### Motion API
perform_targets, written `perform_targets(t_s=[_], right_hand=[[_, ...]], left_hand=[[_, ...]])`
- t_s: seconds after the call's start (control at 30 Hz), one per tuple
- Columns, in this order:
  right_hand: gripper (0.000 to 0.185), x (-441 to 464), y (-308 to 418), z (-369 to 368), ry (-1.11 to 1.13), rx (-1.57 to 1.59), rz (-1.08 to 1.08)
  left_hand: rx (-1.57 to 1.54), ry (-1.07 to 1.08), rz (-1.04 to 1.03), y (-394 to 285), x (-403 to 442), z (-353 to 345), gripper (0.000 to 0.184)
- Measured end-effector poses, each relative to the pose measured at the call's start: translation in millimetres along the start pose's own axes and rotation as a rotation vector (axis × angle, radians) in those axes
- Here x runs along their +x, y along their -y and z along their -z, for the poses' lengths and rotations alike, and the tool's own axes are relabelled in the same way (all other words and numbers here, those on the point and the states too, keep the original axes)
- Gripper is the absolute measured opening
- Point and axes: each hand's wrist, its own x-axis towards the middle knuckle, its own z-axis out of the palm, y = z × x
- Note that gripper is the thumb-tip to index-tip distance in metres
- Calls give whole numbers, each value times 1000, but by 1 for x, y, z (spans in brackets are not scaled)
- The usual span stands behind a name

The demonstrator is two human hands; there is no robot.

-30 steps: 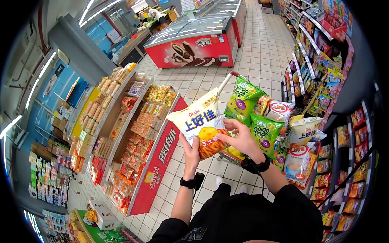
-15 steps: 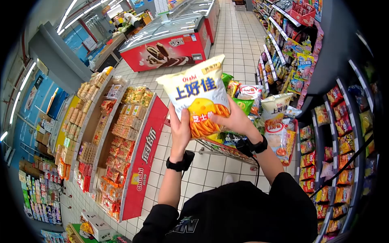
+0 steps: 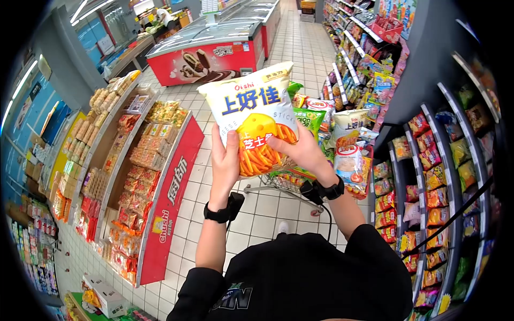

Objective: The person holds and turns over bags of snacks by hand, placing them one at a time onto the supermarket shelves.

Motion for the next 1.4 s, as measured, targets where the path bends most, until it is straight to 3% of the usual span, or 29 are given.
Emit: perform_targets(t_s=[0.13,0.27,0.4,0.5,0.8,1.2,1.3,1.33,1.4], right_hand=[[57,-31,6,-23,-10,-42,13],[55,-68,16,-39,-79,-116,-41],[57,-109,29,-47,-190,-242,-127],[57,-134,36,-46,-230,-227,-186],[62,-201,80,-48,-280,-183,-78],[71,-357,138,-23,-350,-177,-53],[75,-399,145,-36,-671,-510,-80],[75,-412,143,-35,-678,-501,-84],[70,-435,139,-31,-813,-1004,190]], left_hand=[[-57,23,50,-7,-33,17,57],[-340,62,222,2,-64,33,62],[-432,238,346,8,-97,28,63],[-375,296,360,-14,-113,16,58],[-429,342,248,-52,-151,-23,55],[-397,440,201,-99,-258,-104,54],[-327,411,183,-114,-289,-114,57],[-254,359,167,-120,-300,-118,60],[-197,321,159,-130,-319,-127,68]])
